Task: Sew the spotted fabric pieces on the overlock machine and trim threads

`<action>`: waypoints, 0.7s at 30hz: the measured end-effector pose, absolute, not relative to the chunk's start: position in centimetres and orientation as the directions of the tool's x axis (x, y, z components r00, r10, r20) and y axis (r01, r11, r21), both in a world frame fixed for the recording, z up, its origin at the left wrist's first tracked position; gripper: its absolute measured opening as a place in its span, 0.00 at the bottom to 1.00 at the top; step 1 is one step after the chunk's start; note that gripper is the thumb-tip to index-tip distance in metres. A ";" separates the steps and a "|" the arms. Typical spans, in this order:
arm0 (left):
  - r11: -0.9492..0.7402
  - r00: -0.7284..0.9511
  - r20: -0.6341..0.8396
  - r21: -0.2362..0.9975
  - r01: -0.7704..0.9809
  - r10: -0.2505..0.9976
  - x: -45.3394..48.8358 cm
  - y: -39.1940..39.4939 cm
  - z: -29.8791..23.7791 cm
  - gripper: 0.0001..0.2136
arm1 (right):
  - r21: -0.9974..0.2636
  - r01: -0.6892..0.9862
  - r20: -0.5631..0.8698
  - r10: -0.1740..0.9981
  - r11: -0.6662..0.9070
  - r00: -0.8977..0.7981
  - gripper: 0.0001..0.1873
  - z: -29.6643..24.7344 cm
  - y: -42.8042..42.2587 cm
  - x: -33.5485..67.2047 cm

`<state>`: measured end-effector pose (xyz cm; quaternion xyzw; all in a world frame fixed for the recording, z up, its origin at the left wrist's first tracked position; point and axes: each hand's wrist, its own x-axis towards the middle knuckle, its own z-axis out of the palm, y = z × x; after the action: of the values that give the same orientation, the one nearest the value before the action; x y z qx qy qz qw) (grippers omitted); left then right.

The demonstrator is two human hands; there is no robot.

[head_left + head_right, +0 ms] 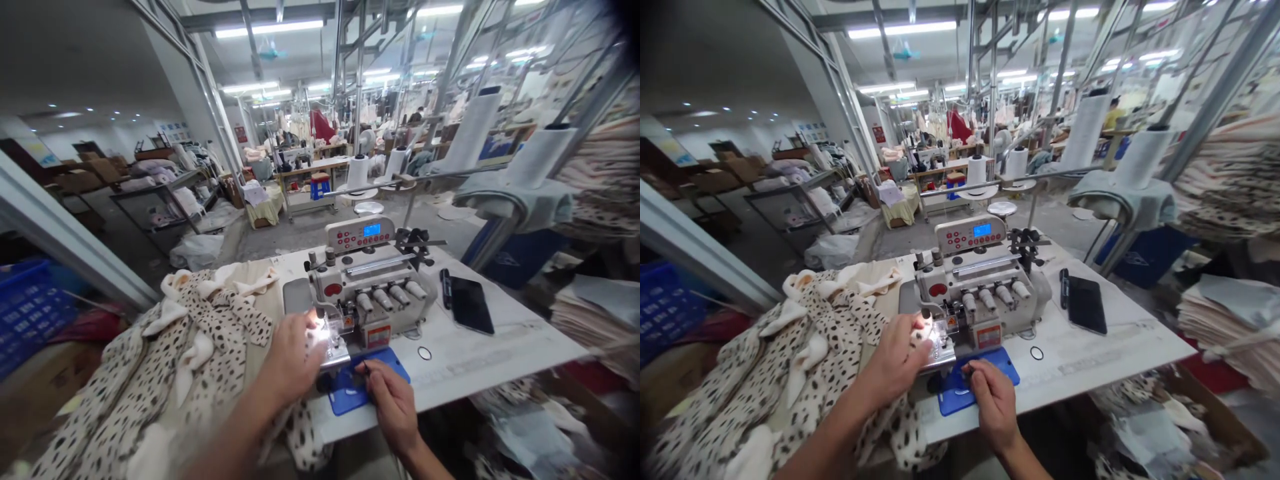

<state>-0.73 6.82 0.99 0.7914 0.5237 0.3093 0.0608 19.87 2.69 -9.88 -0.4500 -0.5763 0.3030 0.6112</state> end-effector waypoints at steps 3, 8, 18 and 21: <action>-0.374 0.142 0.449 0.483 0.792 0.882 -2.1 7.3 0.3 0.12 | -0.884 0.107 0.463 0.883 0.455 0.069 0.21 -9.7 2.6 19.7; -0.173 -0.091 0.385 0.598 0.783 0.919 -3.8 6.2 -0.9 0.13 | -0.840 0.162 0.507 0.855 0.518 -0.106 0.19 -7.0 1.4 17.8; -0.227 0.129 0.187 0.756 0.614 0.974 -0.1 -0.2 -0.4 0.04 | -0.936 0.056 0.350 0.936 0.348 0.028 0.12 -3.9 -0.3 15.5; -0.473 0.355 0.318 0.678 0.562 0.879 2.4 -0.5 -1.3 0.10 | -0.982 -0.150 0.087 0.981 0.114 0.176 0.19 -5.5 -0.4 16.1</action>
<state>2.43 -0.54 -1.35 0.7890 0.4567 0.3374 0.2346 16.10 -0.37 -5.49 -0.4730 -0.4388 0.4685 0.6035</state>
